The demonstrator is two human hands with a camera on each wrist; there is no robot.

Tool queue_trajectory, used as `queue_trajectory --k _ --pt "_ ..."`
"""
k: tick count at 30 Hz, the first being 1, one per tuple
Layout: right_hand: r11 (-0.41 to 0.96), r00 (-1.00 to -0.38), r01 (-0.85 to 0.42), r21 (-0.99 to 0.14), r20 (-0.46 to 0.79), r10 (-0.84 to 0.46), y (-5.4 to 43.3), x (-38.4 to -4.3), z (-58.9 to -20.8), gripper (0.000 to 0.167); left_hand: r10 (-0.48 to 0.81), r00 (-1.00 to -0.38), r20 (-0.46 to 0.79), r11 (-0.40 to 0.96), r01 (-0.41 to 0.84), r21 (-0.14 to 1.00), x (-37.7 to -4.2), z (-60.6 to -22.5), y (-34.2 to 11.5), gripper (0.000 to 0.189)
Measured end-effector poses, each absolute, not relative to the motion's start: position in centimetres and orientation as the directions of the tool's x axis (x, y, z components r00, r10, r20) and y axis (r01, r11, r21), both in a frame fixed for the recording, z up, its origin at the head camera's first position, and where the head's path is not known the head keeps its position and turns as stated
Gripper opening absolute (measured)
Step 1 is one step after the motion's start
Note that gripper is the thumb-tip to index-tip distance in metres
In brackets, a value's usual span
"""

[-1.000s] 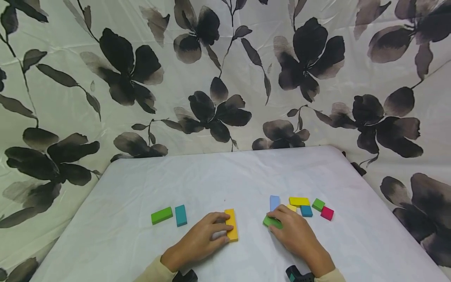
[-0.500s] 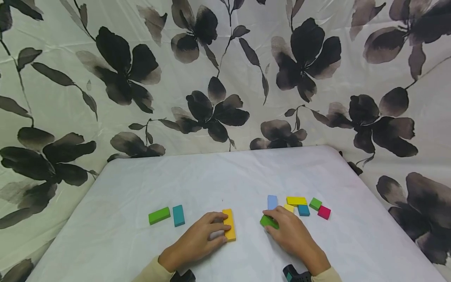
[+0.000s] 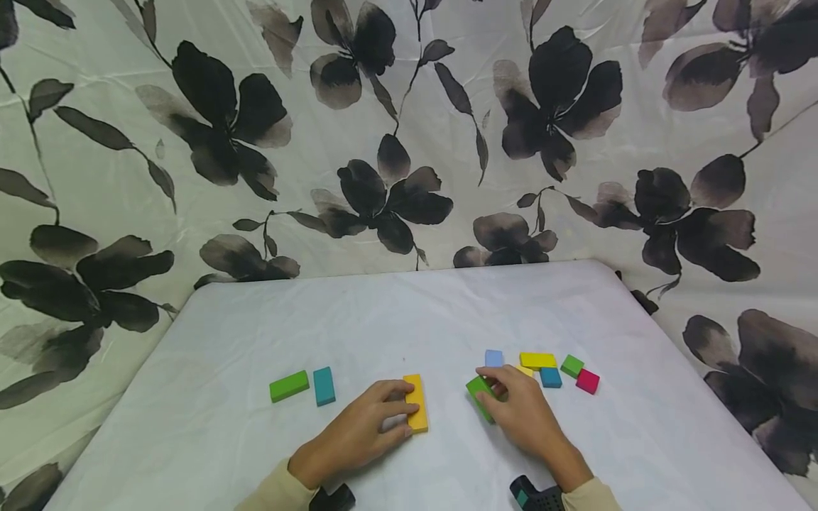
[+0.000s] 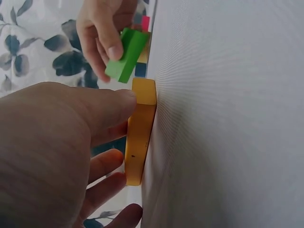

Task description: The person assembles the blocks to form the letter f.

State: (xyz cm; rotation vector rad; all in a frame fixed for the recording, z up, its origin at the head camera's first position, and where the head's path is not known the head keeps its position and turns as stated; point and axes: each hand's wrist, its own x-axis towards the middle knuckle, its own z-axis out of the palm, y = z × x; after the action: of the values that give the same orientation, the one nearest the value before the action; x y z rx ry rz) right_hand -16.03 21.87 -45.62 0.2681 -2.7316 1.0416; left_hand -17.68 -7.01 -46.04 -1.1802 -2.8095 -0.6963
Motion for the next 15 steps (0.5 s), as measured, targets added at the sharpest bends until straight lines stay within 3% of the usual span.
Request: queue_trajectory --k 15 --pt "0.612 -0.991 -0.105 -0.784 0.132 0.0 21.1 -16.53 -45.95 0.036 0.689 -0.697 0.201 0.61 0.706 0.36 -17.8 -45.89 -6.92 0.032"
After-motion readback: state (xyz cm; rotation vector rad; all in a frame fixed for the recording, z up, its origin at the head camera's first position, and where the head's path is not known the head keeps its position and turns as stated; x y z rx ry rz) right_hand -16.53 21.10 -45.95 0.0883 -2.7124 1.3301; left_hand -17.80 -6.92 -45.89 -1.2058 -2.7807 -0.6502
